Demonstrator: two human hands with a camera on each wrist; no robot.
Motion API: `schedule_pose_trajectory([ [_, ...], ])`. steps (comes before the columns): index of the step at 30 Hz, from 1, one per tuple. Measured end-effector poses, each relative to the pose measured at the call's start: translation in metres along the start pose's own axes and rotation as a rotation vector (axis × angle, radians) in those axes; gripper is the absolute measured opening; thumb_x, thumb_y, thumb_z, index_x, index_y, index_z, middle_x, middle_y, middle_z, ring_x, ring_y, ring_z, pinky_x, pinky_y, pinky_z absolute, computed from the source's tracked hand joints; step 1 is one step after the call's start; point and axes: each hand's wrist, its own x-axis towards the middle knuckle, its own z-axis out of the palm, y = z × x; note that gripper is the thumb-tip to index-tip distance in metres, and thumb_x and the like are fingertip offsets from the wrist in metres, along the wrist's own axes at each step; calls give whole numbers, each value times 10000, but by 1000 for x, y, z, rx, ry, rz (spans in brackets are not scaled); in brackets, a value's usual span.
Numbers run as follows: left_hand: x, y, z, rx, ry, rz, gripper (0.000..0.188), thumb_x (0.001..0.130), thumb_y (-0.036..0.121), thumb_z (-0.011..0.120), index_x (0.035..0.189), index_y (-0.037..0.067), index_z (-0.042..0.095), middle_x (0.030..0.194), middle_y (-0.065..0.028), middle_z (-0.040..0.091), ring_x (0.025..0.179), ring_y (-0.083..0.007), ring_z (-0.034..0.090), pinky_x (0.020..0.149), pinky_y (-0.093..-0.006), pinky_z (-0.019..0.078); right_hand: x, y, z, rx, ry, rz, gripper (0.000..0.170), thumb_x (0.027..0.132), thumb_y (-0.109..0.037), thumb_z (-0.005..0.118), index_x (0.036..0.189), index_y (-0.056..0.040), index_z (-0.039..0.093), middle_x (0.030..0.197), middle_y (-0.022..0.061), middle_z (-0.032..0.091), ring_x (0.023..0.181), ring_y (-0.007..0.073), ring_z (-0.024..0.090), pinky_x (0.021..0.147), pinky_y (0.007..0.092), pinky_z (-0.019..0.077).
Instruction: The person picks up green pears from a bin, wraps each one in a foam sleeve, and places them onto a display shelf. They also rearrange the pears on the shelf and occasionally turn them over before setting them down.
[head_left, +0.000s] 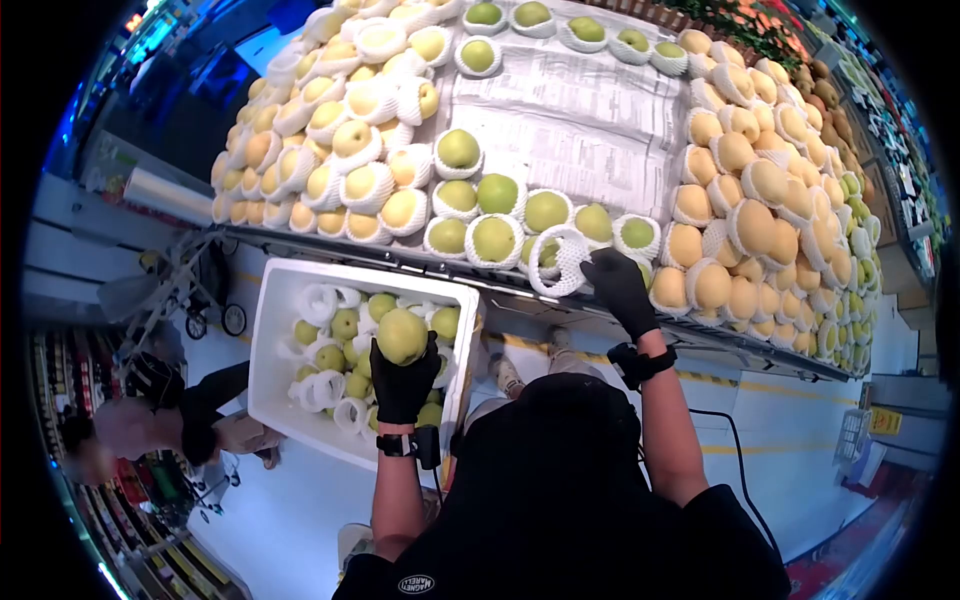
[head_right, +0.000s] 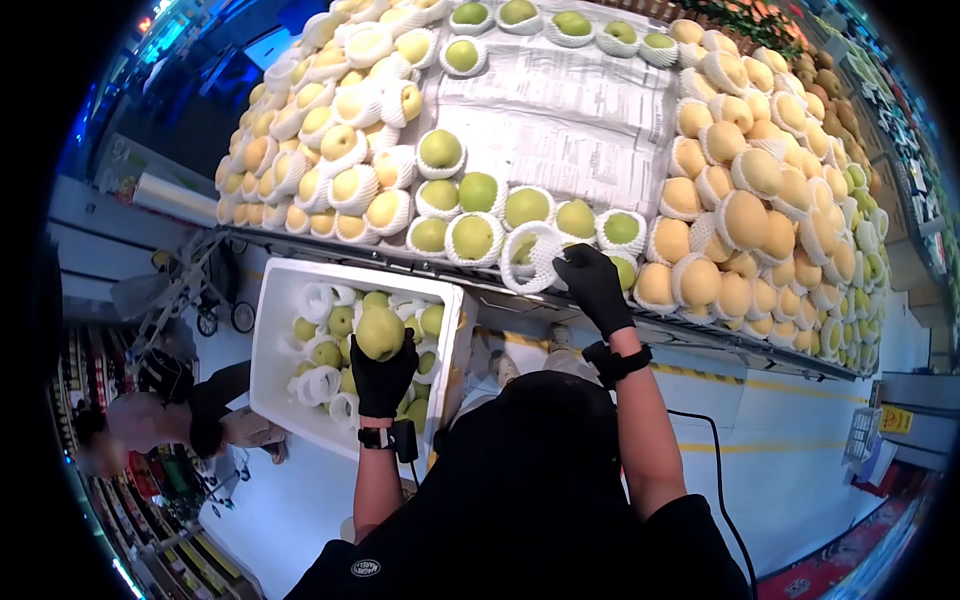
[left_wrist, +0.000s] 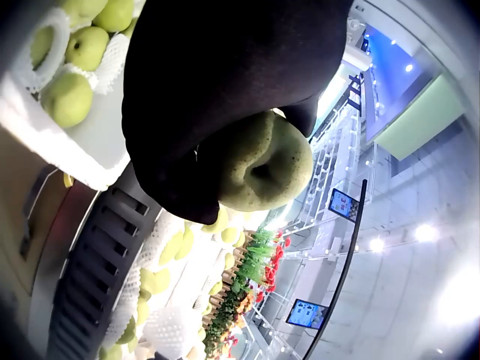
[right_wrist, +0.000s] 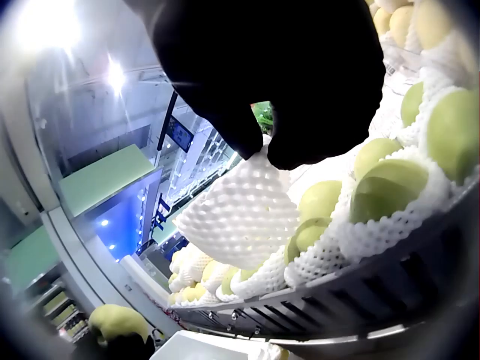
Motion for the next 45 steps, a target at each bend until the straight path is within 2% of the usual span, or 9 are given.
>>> schedule_pose_trajectory([
  [4, -13, -20, -28, 155, 56, 103, 419, 737, 181, 793, 1025, -14, 559, 908, -137, 661, 829, -264, 660, 755, -383, 521, 1, -10, 30, 113, -222, 137, 338, 812, -295, 695, 953, 10, 653, 792, 136, 686, 725, 215, 661, 681, 332, 510],
  [9, -37, -49, -55, 99, 210, -56, 348, 753, 145, 774, 1012, 19, 578, 909, -118, 679, 825, -252, 672, 751, -368, 526, -2, -42, 85, -43, -375, -76, 312, 834, -254, 673, 1020, -6, 646, 867, 146, 686, 796, 198, 658, 742, 328, 513],
  [13, -54, -62, -72, 83, 251, -105, 331, 755, 118, 764, 1010, 17, 579, 911, -113, 680, 836, -243, 672, 759, -365, 525, -23, -96, 112, 294, -713, -112, 333, 870, -200, 620, 1157, -32, 619, 983, 93, 679, 830, 157, 630, 753, 325, 517],
  [18, -64, -53, -92, -44, 247, -232, 354, 770, 78, 742, 1061, 11, 552, 962, -96, 669, 875, -210, 661, 800, -341, 521, -23, -94, 128, 106, -708, -267, 272, 898, -187, 584, 1134, -64, 638, 1072, 118, 671, 970, 250, 635, 829, 369, 506],
  [27, -73, -159, -98, -1028, 333, -517, 438, 819, 111, 732, 1170, 13, 489, 1090, -109, 624, 968, -191, 616, 866, -321, 512, -27, -75, 98, 108, -747, -218, 243, 888, -201, 596, 1051, -33, 664, 813, 114, 667, 712, 195, 631, 695, 338, 505],
  [30, -55, -166, -112, -383, 290, -332, 442, 793, 51, 748, 1157, -13, 506, 1115, -121, 611, 976, -204, 609, 862, -331, 522, -27, -70, 86, -7, -725, -285, 233, 878, -188, 598, 1007, -5, 662, 787, 116, 666, 692, 192, 624, 662, 342, 502],
  [37, -7, -273, -115, 81, 224, -113, 571, 729, 32, 796, 1242, 37, 544, 1181, -171, 581, 1065, -258, 593, 906, -363, 517, -44, -61, 67, 92, -714, -10, 282, 890, -163, 608, 1124, -11, 648, 864, 75, 681, 693, 128, 606, 656, 293, 506],
  [42, 61, -338, -96, -440, 288, -540, 699, 642, -21, 807, 1272, 152, 560, 1140, -165, 560, 1020, -313, 590, 890, -392, 524, -52, -53, 57, 87, -675, -7, 276, 890, -155, 616, 1122, -8, 647, 878, 72, 679, 691, 124, 606, 647, 286, 507],
  [45, 68, -357, -94, 532, -124, 5, 602, 703, 224, 813, 1237, 135, 549, 1030, -85, 608, 943, -286, 593, 746, -470, 538, -56, -47, 53, 91, -656, 28, 274, 889, -152, 618, 1119, -6, 647, 890, 72, 678, 690, 124, 606, 647, 286, 509],
])
